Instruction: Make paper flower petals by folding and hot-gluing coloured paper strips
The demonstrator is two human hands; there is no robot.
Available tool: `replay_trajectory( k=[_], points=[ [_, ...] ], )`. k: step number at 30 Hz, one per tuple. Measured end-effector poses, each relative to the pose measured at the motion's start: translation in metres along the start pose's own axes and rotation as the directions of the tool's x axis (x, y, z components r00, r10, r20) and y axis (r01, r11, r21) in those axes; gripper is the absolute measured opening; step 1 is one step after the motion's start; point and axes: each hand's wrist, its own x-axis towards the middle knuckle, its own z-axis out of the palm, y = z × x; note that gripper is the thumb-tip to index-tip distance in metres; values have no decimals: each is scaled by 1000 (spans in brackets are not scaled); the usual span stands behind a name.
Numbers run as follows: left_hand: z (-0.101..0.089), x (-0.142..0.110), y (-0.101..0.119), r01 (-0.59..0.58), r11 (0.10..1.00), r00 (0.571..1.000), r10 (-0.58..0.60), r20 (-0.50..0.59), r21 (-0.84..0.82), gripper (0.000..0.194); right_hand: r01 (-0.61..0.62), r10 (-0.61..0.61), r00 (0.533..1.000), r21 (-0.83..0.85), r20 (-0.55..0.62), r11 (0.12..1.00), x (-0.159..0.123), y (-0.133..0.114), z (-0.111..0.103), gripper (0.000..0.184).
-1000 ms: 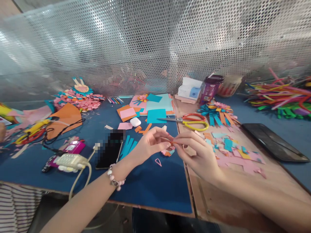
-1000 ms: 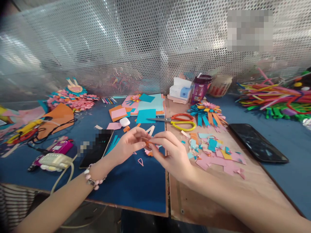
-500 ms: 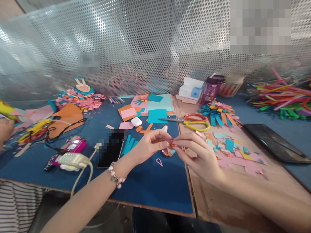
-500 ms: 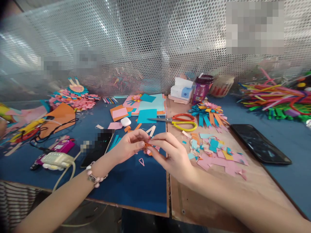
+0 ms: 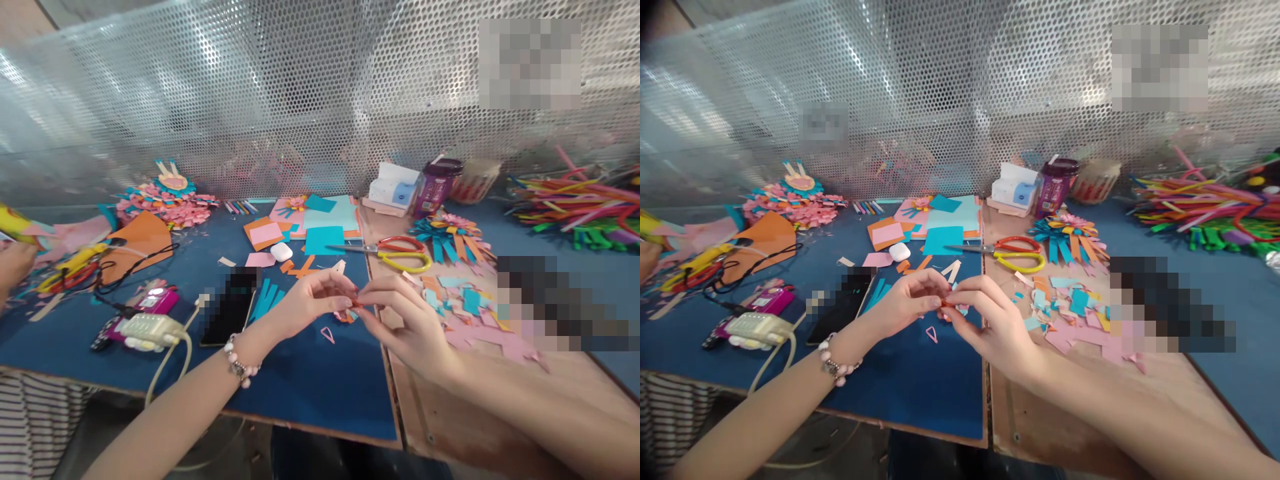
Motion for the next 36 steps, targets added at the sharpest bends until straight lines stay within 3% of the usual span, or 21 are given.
replay_trajectory(
  k=[14, 36],
  points=[
    [-1, 0, -1, 8, 1000, 999, -9, 33, 23, 19, 7, -7, 1000, 11, 11, 1000, 0, -1, -1, 16],
    [1, 0, 4, 32, 999, 999, -33, 41, 27, 20, -97, 87, 992, 95, 96, 991, 0, -1, -2, 18]
  ],
)
